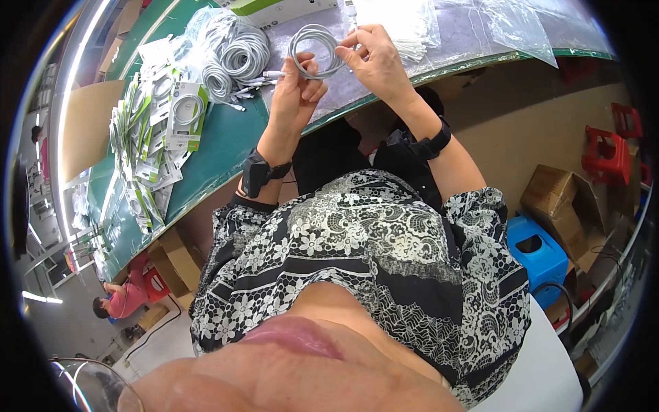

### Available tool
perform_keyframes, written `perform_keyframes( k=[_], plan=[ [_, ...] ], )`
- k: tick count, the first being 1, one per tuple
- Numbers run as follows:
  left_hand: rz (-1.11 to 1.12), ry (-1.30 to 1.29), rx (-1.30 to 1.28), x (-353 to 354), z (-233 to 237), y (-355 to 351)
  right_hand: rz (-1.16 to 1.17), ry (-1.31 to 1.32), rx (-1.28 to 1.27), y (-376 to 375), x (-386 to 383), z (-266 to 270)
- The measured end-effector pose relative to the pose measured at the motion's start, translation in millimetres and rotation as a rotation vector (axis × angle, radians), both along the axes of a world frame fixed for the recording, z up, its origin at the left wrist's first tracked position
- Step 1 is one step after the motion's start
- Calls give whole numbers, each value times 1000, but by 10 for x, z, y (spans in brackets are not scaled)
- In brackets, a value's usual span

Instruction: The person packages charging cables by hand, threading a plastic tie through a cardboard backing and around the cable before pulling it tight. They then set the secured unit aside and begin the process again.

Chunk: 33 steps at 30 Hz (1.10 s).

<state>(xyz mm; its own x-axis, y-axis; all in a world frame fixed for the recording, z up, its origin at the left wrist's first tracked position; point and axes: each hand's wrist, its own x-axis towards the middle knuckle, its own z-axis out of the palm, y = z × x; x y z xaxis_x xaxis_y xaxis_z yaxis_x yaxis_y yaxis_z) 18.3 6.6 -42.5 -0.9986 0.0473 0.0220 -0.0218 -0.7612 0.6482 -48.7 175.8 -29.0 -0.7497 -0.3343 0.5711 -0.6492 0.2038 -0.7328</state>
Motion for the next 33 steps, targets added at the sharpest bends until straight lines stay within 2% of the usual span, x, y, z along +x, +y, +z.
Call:
perform_keyframes(
  k=[3,6,11,15,18,19,22,25,28,31,33],
  plan=[
    [41,2,-3,16,5,64,24,-30,21,-1,11,-6],
    [48,2,12,22,-7,74,118,-281,-47,8,46,42],
    [-1,-1,43,56,-31,38,109,-417,-8,15,142,179],
    [-33,7,79,101,-1,23,136,-420,-109,7,189,175],
    [-36,1,94,146,-8,14,198,-540,-350,-4,205,172],
    [-30,-7,89,158,-16,11,199,-539,-350,6,193,171],
    [-37,-24,76,170,12,38,248,-401,-54,67,124,160],
    [-59,-42,61,166,43,56,235,-446,-70,82,89,198],
    [-190,-69,-13,152,37,6,223,-486,-78,79,85,217],
    [-168,-130,-92,121,18,70,210,-521,-80,61,88,201],
    [-159,-163,-133,119,34,108,180,-234,33,29,70,151]
  ],
)
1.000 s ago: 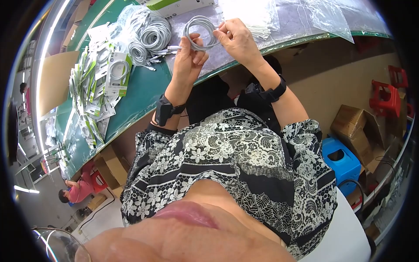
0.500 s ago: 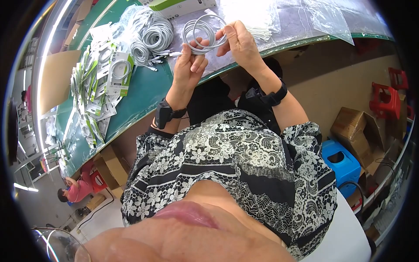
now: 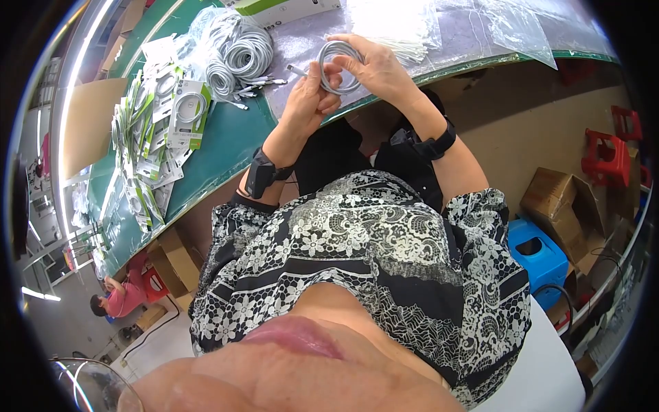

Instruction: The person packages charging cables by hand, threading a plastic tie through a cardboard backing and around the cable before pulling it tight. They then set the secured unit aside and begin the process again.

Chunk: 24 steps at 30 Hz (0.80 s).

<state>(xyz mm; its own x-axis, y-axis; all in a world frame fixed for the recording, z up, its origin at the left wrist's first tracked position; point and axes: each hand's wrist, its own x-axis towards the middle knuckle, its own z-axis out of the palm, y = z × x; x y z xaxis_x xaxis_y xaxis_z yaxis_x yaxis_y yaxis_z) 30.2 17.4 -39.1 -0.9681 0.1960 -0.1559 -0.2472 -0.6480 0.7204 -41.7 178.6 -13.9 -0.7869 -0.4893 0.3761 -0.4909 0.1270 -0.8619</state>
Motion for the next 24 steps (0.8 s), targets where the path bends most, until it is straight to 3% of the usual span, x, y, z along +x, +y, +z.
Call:
perform_keyframes(
  k=[1,6,9,10,13,15,18,21,22,24],
  plan=[
    [16,6,-7,-4,9,17,-8,149,45,-1,-2,-12],
    [133,77,-38,-73,201,98,-54,54,16,62,-66,78],
    [142,110,-107,-76,154,82,-232,454,174,-12,-109,27],
    [101,120,-169,-83,121,70,-230,452,175,-11,-77,35],
    [28,127,-297,-127,71,39,-259,412,748,13,75,89],
    [-34,122,-437,-143,65,11,-241,454,674,35,20,19],
    [-24,90,-350,-181,81,-14,-228,533,522,41,-116,-109],
    [-30,65,-300,-228,78,-26,-20,199,-62,39,-205,-172],
    [-36,52,-301,-227,69,-34,-21,194,-57,91,-213,-183],
    [-47,38,-305,-222,70,-48,76,-179,87,204,-221,24]
  ],
)
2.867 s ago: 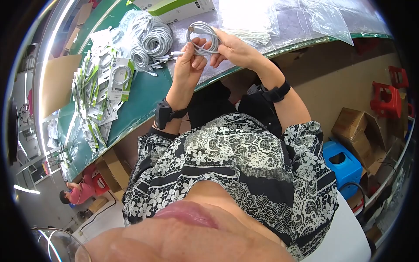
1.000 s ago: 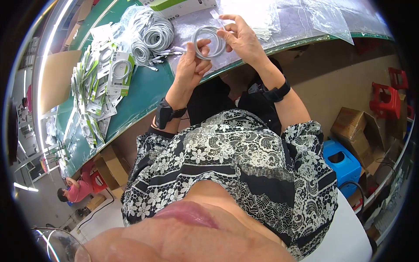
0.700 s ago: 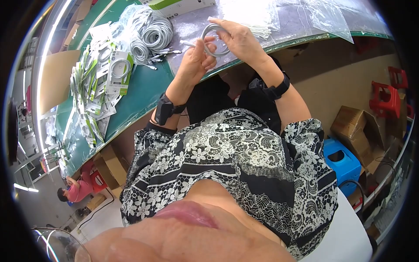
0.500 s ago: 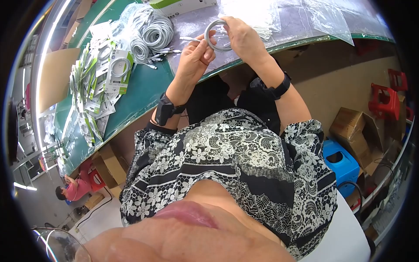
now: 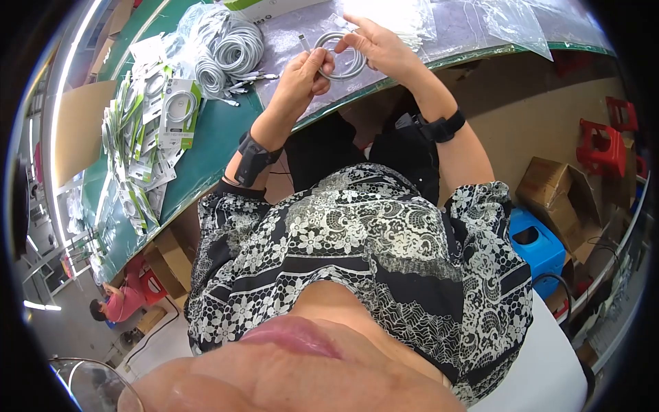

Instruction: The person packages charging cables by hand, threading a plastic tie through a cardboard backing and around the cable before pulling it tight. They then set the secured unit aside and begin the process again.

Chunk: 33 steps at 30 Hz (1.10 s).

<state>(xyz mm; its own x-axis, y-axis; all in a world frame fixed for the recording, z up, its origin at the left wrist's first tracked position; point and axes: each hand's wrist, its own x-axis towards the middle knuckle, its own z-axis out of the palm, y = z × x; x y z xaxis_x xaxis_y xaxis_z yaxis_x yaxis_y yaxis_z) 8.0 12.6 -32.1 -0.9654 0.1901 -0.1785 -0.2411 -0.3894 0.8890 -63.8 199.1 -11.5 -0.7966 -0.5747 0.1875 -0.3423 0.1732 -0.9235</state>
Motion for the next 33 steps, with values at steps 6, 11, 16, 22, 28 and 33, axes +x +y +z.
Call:
perform_keyframes(
  k=[6,11,16,22,28,33],
  plan=[
    [-84,-49,-61,-111,32,-53,99,-168,23,106,-111,-62],
    [-266,-81,-230,-402,102,-246,116,-393,-43,118,-140,-149],
    [-29,292,-706,-1076,365,-669,46,-574,-313,124,-211,-252],
    [351,935,-2067,-1657,292,-1213,-17,-704,-636,65,-142,-388],
    [177,997,-2004,-1794,370,-1343,17,-689,-783,32,-55,-445],
    [219,1113,-1491,-1593,532,-1032,19,-672,-874,-10,4,-393]
  ],
)
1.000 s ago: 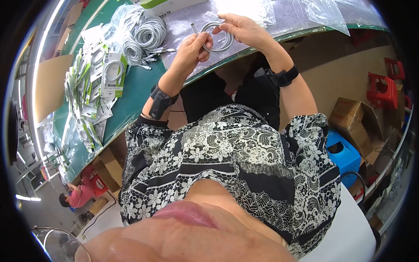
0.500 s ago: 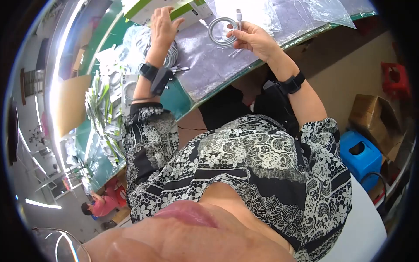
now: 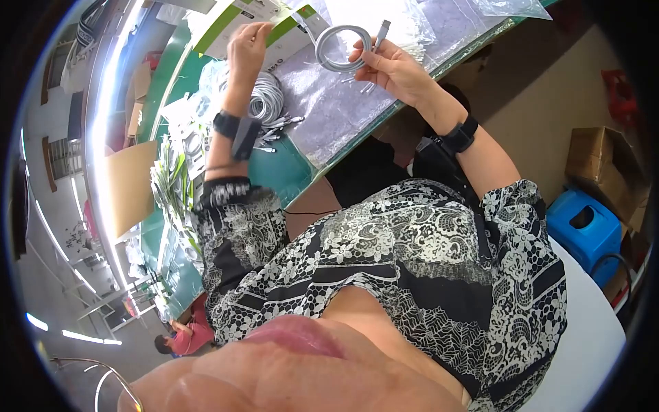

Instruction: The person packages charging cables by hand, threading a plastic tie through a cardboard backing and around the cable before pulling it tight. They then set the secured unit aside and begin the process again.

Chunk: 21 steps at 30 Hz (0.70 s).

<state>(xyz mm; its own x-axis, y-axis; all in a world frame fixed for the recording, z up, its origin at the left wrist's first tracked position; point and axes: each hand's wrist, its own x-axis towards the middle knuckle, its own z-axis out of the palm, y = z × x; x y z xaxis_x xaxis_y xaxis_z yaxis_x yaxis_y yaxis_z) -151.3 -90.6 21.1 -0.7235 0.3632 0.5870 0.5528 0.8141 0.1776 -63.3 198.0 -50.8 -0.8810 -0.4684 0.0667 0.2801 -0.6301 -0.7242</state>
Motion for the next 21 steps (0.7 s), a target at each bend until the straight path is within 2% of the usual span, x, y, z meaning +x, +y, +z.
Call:
perform_keyframes(
  k=[1,3,4,7,8,11,13,15,21],
  plan=[
    [4,-6,0,175,66,165,4,-6,0,-18,15,5],
    [-312,-1162,959,528,178,506,53,52,-32,-39,11,57],
    [-307,-1161,964,564,114,528,76,84,-49,-50,3,86],
    [-522,-1250,1513,662,-157,542,15,-5,-92,-62,21,157],
    [-526,-1253,1515,702,-191,614,-19,-44,-109,-61,25,174],
    [-537,-1023,1688,901,-269,815,18,-36,-126,-126,71,205],
    [-497,-993,1677,993,-256,850,40,-29,-135,-128,95,235],
    [-413,-937,1644,1057,-236,871,7,9,-38,-98,97,305],
    [-407,-763,1545,1191,-296,972,-57,56,99,-85,149,429]
  ],
)
